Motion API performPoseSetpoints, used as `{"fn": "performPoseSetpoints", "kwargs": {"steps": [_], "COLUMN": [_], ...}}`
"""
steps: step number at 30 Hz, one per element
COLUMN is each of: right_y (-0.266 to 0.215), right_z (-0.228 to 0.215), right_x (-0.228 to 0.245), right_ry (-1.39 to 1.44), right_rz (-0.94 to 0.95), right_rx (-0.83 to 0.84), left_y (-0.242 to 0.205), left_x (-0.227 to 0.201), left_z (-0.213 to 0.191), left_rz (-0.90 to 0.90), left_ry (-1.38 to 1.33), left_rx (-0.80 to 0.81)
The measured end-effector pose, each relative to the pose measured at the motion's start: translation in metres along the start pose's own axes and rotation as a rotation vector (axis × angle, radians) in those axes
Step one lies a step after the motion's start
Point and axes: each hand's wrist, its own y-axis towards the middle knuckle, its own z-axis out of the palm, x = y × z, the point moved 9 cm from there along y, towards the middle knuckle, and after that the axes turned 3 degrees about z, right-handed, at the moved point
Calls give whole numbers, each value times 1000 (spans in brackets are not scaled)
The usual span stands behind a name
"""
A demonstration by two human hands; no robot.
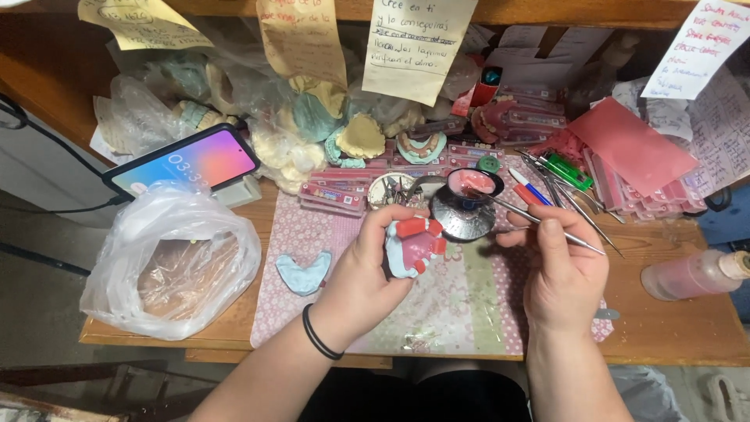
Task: The person holds a pink and blue dental mold in their left hand and uses a small brush in their right hand to apply a pink substance from a small container onto the mold's surface. The person carefully coats the inner area of the mold while seated at a cluttered workbench.
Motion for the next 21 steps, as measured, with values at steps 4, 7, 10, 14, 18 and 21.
{"fn": "performPoseSetpoints", "kwargs": {"steps": [4, 7, 10, 14, 18, 21], "right_y": [-10, -25, -40, -54, -58, -58], "right_z": [-2, 8, 17, 30, 37, 33], "right_x": [3, 11, 10, 12, 19, 19], "right_ry": [146, 228, 240, 109, -74, -144], "right_rz": [-121, -230, -297, -291, -319, -344], "right_rx": [37, 195, 343, 422, 452, 415], "left_y": [-4, -8, -10, -10, -9, -10], "left_x": [-7, -17, -26, -30, -27, -29], "left_z": [1, -1, -4, -5, -5, -6], "left_rz": [298, 437, 492, 500, 475, 484], "left_ry": [242, 347, 383, 421, 437, 435], "left_rx": [-68, -134, -168, -186, -188, -191]}}
